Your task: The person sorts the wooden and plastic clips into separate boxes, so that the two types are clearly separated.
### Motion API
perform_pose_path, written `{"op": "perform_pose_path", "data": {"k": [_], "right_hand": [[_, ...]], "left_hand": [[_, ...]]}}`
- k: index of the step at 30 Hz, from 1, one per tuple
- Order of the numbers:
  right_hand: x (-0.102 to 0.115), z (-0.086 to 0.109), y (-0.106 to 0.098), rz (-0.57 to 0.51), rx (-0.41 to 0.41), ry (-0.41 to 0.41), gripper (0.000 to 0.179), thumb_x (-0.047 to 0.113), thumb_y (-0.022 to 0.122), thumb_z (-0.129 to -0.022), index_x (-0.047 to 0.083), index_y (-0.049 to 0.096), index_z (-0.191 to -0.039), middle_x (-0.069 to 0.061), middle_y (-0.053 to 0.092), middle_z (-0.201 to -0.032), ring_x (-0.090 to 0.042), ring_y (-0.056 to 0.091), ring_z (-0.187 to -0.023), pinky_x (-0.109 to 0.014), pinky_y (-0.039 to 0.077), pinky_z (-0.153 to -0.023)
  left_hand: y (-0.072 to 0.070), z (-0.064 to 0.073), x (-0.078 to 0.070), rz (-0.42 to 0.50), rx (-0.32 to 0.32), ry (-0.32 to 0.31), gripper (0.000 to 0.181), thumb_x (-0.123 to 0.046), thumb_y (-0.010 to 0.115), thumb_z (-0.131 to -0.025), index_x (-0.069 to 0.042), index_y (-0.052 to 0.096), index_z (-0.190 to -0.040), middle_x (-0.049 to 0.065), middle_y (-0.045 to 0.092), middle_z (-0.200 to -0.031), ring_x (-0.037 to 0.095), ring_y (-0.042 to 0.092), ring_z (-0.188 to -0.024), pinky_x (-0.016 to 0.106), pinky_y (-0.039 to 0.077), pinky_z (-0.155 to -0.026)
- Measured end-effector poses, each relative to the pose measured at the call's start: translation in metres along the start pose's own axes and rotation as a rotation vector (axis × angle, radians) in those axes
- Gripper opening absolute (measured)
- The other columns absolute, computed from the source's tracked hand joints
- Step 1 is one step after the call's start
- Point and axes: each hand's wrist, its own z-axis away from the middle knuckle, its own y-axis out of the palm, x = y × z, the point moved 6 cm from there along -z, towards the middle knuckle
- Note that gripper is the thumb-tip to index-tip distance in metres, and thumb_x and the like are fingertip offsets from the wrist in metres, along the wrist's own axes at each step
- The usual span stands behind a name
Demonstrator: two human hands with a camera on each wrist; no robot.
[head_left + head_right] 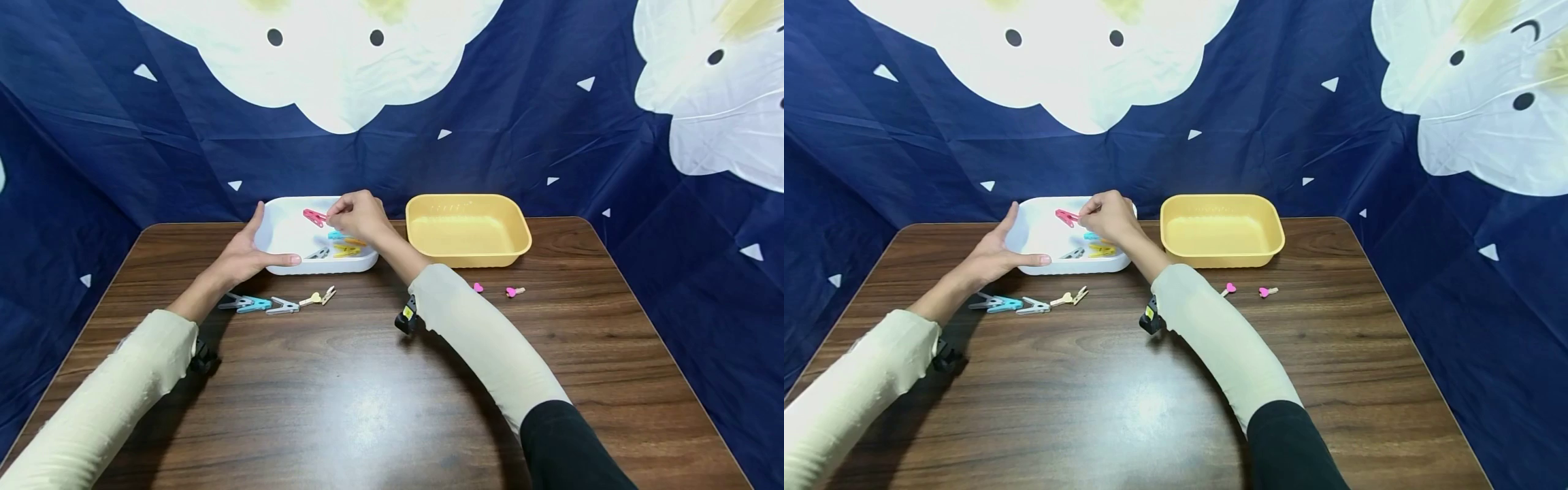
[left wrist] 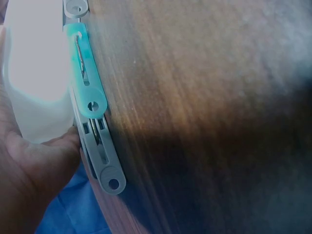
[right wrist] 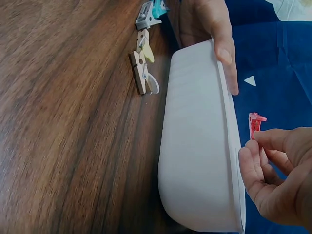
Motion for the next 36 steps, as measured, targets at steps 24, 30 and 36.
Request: {"op": "perform_pose_path", "data": {"k": [24,30,36], "right_hand": [[-0.003,0.024,-0.002,-0.082,0.083,-0.026,0.008,0.019,0.085,-0.101,0.012,0.088,-0.101,-0.001,0.084,-0.093,-0.01,0.078,-0.08,-0.02,0.063,-0.073],[-0.003,0.033,-0.008,-0.089,0.079,-0.075,0.008,0.02,0.087,-0.1,0.011,0.088,-0.101,0.0,0.083,-0.09,-0.013,0.079,-0.079,-0.021,0.062,-0.071],[-0.002,0.045,-0.006,-0.155,0.118,-0.12,0.008,0.016,0.085,-0.101,0.008,0.088,-0.101,0.0,0.081,-0.086,-0.021,0.081,-0.082,-0.035,0.07,-0.08]], "left_hand": [[-0.002,0.003,0.0,-0.054,0.038,-0.017,0.155,-0.056,0.097,-0.087,-0.034,-0.03,-0.174,0.007,-0.019,-0.189,0.042,-0.005,-0.178,0.07,0.009,-0.142],[-0.003,0.002,-0.001,-0.046,0.057,-0.018,0.15,-0.056,0.093,-0.091,-0.033,-0.031,-0.173,0.006,-0.022,-0.188,0.041,-0.008,-0.178,0.07,0.007,-0.143],[-0.004,0.002,-0.002,-0.038,0.078,-0.017,0.15,-0.056,0.093,-0.091,-0.034,-0.031,-0.173,0.006,-0.022,-0.188,0.041,-0.01,-0.178,0.07,0.007,-0.142]]}}
